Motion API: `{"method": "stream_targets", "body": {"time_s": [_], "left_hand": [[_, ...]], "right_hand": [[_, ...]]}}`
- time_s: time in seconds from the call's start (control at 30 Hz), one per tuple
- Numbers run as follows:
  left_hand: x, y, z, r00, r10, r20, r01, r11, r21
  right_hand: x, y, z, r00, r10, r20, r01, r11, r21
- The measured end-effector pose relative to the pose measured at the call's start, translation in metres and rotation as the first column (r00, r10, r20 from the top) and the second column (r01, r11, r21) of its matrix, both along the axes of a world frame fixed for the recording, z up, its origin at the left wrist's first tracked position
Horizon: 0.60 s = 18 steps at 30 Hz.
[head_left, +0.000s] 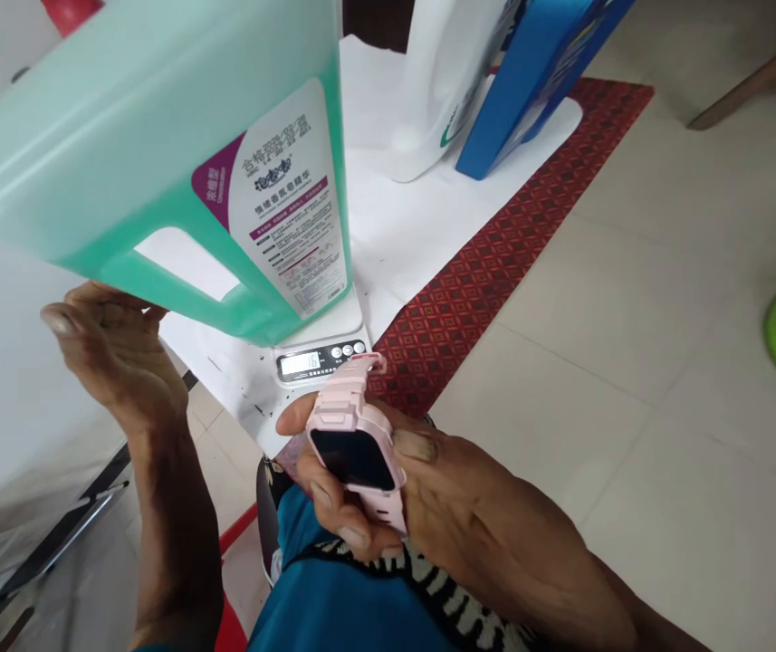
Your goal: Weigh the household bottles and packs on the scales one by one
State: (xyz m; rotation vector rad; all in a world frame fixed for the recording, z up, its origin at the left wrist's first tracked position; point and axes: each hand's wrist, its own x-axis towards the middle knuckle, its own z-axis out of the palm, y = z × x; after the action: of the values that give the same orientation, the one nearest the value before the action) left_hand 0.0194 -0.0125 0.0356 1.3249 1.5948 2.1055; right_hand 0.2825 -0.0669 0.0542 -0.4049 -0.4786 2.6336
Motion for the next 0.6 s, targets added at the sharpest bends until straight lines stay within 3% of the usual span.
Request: {"method": "stream_targets", "body": {"time_s": [0.1,0.3,0.43,0.6], "left_hand": [[-0.002,-0.010,0.001,0.999,-0.001,0.046,-0.002,0.998,0.061],[0.028,0.004,0.005,0.976,-0.214,-0.040,0.215,0.977,0.014],[0.047,0.031,0.007,0.997,-0.078,-0.024,0.080,0.992,0.098],[0.065,0.048,0.015,0.994,0.069,0.086,-0.081,0.985,0.150]], "right_hand": [[0.002,-0.001,-0.002,1.000,-0.022,-0.010,0.021,0.998,-0.067],[0.013,0.001,-0.008,0.991,-0.099,-0.094,0.095,0.995,-0.043],[0.024,-0.002,-0.010,0.984,-0.111,-0.142,0.110,0.994,-0.020],[0.045,0.000,-0.008,0.980,-0.184,-0.075,0.183,0.983,-0.024]]}}
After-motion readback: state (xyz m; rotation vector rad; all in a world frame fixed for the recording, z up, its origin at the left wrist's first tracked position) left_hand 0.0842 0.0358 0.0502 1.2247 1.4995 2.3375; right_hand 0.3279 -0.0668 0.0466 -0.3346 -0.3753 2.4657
